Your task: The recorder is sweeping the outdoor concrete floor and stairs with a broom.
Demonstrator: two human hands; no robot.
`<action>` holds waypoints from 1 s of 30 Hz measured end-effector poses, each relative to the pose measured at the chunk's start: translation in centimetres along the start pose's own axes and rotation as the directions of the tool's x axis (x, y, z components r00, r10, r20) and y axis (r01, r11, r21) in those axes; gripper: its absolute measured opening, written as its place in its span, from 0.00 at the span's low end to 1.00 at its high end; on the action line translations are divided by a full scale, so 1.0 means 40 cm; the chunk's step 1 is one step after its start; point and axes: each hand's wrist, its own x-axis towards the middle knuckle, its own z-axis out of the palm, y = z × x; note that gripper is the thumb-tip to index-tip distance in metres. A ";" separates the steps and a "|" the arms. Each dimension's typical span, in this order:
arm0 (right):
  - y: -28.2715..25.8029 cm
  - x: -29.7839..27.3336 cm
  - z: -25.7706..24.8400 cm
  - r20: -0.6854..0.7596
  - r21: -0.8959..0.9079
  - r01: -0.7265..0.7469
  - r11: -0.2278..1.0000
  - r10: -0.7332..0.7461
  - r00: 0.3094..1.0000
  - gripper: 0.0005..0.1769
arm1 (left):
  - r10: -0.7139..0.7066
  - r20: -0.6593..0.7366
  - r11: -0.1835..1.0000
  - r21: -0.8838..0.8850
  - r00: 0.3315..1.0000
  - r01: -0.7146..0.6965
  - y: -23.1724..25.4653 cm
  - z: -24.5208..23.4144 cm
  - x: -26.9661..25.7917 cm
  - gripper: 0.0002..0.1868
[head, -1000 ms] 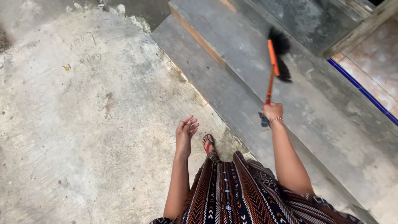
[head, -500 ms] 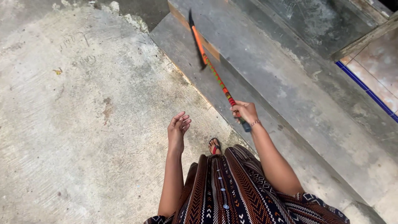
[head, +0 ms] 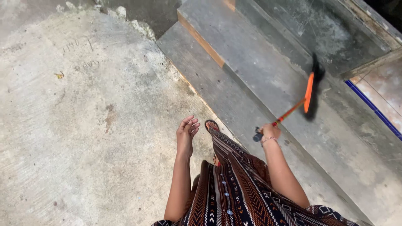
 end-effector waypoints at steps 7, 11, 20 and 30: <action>0.057 0.135 0.129 -0.126 -0.012 0.005 1.000 -0.007 0.992 0.10 | -0.009 -0.010 0.998 0.059 1.000 0.010 0.065 -0.030 0.130 0.16; -0.030 0.034 0.276 -0.196 -0.132 -0.077 0.988 0.050 0.979 0.09 | -0.016 -0.026 1.000 0.027 1.000 0.017 0.100 -0.055 0.232 0.17; -0.108 0.056 0.625 -0.201 0.002 -0.083 0.997 0.082 0.976 0.08 | -0.034 -0.049 0.998 0.043 0.998 0.036 0.321 -0.030 0.514 0.15; -0.062 -0.032 0.964 0.041 -0.136 -0.066 0.988 0.072 0.997 0.05 | 0.037 -0.060 0.999 0.040 0.998 -0.034 0.500 -0.005 0.649 0.15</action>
